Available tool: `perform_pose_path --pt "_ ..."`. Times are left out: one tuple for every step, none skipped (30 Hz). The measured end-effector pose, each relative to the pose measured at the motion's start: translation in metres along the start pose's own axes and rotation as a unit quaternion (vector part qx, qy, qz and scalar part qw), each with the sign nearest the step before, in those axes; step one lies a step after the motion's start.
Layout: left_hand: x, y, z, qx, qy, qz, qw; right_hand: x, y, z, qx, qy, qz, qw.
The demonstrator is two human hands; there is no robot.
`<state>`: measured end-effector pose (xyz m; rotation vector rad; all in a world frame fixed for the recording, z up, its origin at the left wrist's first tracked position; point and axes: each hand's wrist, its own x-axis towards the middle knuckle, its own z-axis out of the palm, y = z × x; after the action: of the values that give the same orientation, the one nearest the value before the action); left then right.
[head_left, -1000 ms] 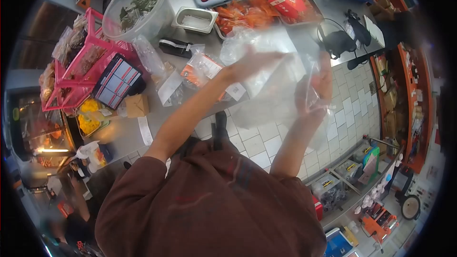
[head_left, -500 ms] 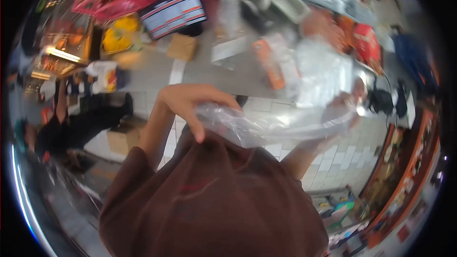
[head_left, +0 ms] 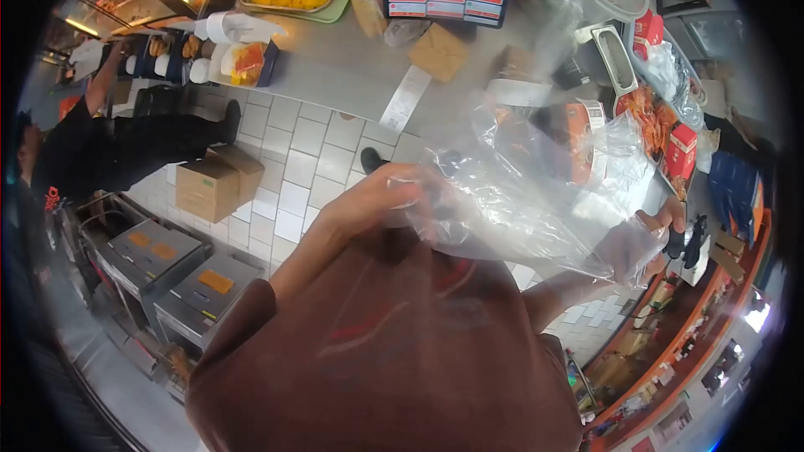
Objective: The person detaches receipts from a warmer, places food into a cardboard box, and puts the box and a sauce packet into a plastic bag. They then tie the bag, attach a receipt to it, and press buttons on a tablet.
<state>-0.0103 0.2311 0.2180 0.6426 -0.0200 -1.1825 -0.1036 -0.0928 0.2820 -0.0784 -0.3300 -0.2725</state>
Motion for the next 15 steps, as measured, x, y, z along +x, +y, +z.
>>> perform_pose_path --pt "-0.006 0.007 -0.003 0.181 0.062 -0.057 0.980 -0.001 0.010 0.004 -0.009 0.001 0.006 1.000" --pt "-0.011 0.018 -0.004 0.174 0.056 -0.095 0.978 -0.001 0.021 0.008 -0.005 -0.028 0.037 0.999" --pt "-0.016 0.017 -0.014 0.171 0.052 -0.090 0.980 0.000 0.035 0.012 0.002 -0.058 0.068 0.996" --pt "-0.021 0.014 -0.027 0.127 0.017 -0.009 0.992 0.001 0.050 0.015 -0.002 -0.061 0.070 0.996" --pt "-0.026 0.015 -0.037 0.081 -0.018 0.071 0.994 0.004 0.065 0.017 -0.004 -0.083 0.083 0.993" --pt "-0.027 0.023 -0.048 0.078 -0.022 0.071 0.994 0.005 0.078 0.019 -0.007 -0.102 0.098 0.990" --pt "-0.022 0.036 -0.062 0.090 -0.032 0.067 0.993 0.006 0.089 0.021 -0.010 -0.121 0.113 0.986" --pt "-0.020 0.045 -0.073 0.101 -0.041 0.064 0.992 0.006 0.096 0.022 -0.014 -0.121 0.115 0.986" --pt "-0.026 0.050 -0.080 0.099 -0.044 0.068 0.992 0.008 0.100 0.022 -0.051 -0.115 0.131 0.983" --pt "-0.032 0.057 -0.086 0.148 -0.045 0.067 0.986 0.009 0.106 0.022 -0.089 -0.111 0.146 0.979" --pt "-0.039 0.062 -0.090 0.196 -0.044 0.067 0.977 0.008 0.113 0.023 -0.092 -0.115 0.151 0.978" --pt "-0.045 0.064 -0.087 0.151 -0.014 0.089 0.984 0.006 0.121 0.022 -0.102 -0.085 0.120 0.984" --pt "-0.054 0.066 -0.092 0.153 -0.013 0.097 0.983 0.004 0.128 0.018 -0.111 -0.055 0.089 0.988" --pt "-0.064 0.065 -0.100 0.239 0.051 0.108 0.964 0.003 0.117 0.002 -0.081 -0.064 0.112 0.988" --pt "-0.074 0.065 -0.108 0.323 0.115 0.118 0.932 -0.005 0.112 -0.022 -0.079 -0.069 0.115 0.988"
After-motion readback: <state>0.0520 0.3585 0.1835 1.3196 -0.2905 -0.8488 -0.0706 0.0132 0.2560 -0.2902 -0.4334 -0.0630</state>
